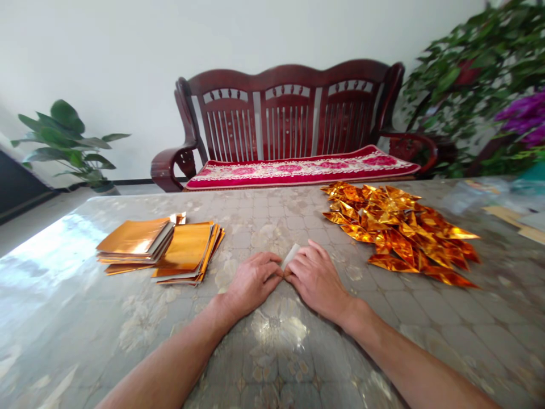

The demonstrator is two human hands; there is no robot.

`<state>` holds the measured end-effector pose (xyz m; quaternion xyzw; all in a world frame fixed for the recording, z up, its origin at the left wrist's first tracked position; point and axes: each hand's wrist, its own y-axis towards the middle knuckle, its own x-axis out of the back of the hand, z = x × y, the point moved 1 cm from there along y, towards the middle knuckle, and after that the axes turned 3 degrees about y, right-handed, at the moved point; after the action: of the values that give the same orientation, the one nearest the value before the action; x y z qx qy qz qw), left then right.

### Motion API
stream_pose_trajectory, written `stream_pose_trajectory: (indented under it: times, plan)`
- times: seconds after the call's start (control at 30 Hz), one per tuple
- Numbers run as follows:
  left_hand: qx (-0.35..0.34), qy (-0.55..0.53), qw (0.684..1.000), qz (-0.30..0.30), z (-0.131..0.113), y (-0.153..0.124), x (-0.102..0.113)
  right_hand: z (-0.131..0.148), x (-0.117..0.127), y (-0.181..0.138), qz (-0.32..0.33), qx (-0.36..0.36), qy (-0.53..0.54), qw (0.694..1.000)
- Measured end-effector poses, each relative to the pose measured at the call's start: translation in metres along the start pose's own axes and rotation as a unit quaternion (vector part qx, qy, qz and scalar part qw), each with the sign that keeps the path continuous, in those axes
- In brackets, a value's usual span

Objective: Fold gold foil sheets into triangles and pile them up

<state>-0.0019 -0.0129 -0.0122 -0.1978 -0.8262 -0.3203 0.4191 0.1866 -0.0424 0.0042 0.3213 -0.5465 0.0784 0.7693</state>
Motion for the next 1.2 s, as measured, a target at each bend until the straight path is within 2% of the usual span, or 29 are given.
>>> stream_pose_trajectory:
  times: [0.43, 1.03, 1.2]
  plan:
    - [0.023, -0.017, 0.999, 0.015, -0.004, 0.002, 0.002, 0.002, -0.007, 0.001, -0.006, -0.020, -0.002, 1.000]
    - [0.073, 0.024, 0.997, 0.010, -0.011, 0.003, -0.001, 0.005, -0.010, 0.003, 0.005, -0.060, 0.020, 0.998]
    - [0.102, 0.072, 0.992, 0.001, -0.017, 0.004, 0.000, 0.004, -0.012, 0.003, 0.017, -0.071, 0.028, 0.997]
